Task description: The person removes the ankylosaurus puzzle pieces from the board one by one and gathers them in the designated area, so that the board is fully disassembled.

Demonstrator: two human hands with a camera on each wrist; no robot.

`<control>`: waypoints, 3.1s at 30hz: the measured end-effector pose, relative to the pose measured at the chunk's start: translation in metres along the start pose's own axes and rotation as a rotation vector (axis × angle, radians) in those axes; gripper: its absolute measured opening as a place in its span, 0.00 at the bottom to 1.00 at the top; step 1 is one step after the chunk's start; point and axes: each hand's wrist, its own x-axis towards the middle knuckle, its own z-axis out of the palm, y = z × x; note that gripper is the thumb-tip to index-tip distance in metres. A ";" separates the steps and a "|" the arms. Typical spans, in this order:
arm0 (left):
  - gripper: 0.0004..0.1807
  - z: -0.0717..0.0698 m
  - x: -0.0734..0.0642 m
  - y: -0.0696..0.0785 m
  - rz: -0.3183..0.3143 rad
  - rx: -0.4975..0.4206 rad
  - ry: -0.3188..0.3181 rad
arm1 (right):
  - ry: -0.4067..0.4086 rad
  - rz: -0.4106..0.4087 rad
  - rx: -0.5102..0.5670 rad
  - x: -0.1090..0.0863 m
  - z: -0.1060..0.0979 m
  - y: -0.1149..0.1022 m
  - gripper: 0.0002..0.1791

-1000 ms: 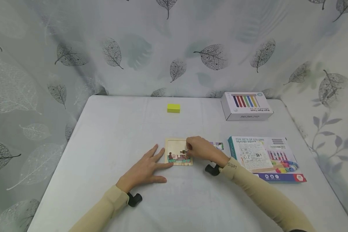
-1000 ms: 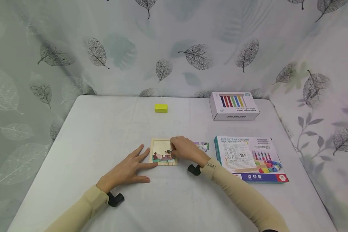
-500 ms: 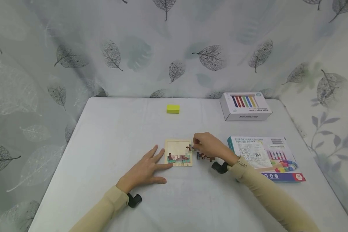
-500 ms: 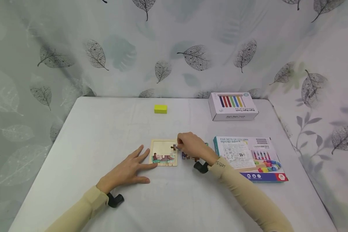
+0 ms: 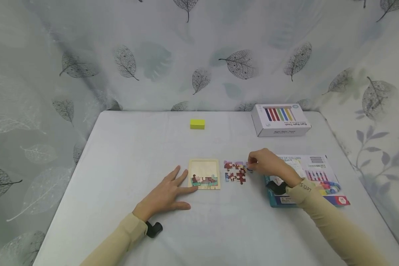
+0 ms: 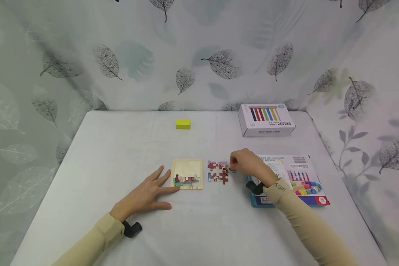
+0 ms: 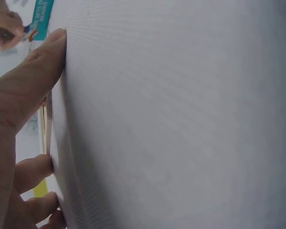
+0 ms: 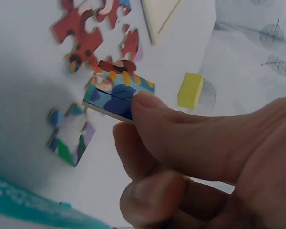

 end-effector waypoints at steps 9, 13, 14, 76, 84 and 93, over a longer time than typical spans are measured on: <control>0.34 0.001 0.000 0.000 -0.005 -0.006 0.013 | -0.088 0.026 -0.022 -0.006 0.001 0.008 0.03; 0.35 0.001 0.001 0.000 -0.008 -0.010 0.012 | -0.102 0.034 -0.046 -0.006 0.004 0.009 0.02; 0.35 0.001 0.001 0.000 -0.009 -0.011 0.011 | -0.106 0.042 -0.049 -0.006 0.004 0.009 0.02; 0.34 0.002 0.002 -0.003 -0.025 -0.024 -0.012 | -0.106 -0.062 -0.038 0.044 0.047 -0.073 0.11; 0.34 0.002 0.001 -0.002 -0.020 -0.027 -0.017 | -0.176 -0.163 0.020 0.056 0.068 -0.101 0.11; 0.34 0.005 0.001 -0.004 0.025 0.005 0.010 | -0.184 -0.192 0.047 0.063 0.080 -0.109 0.20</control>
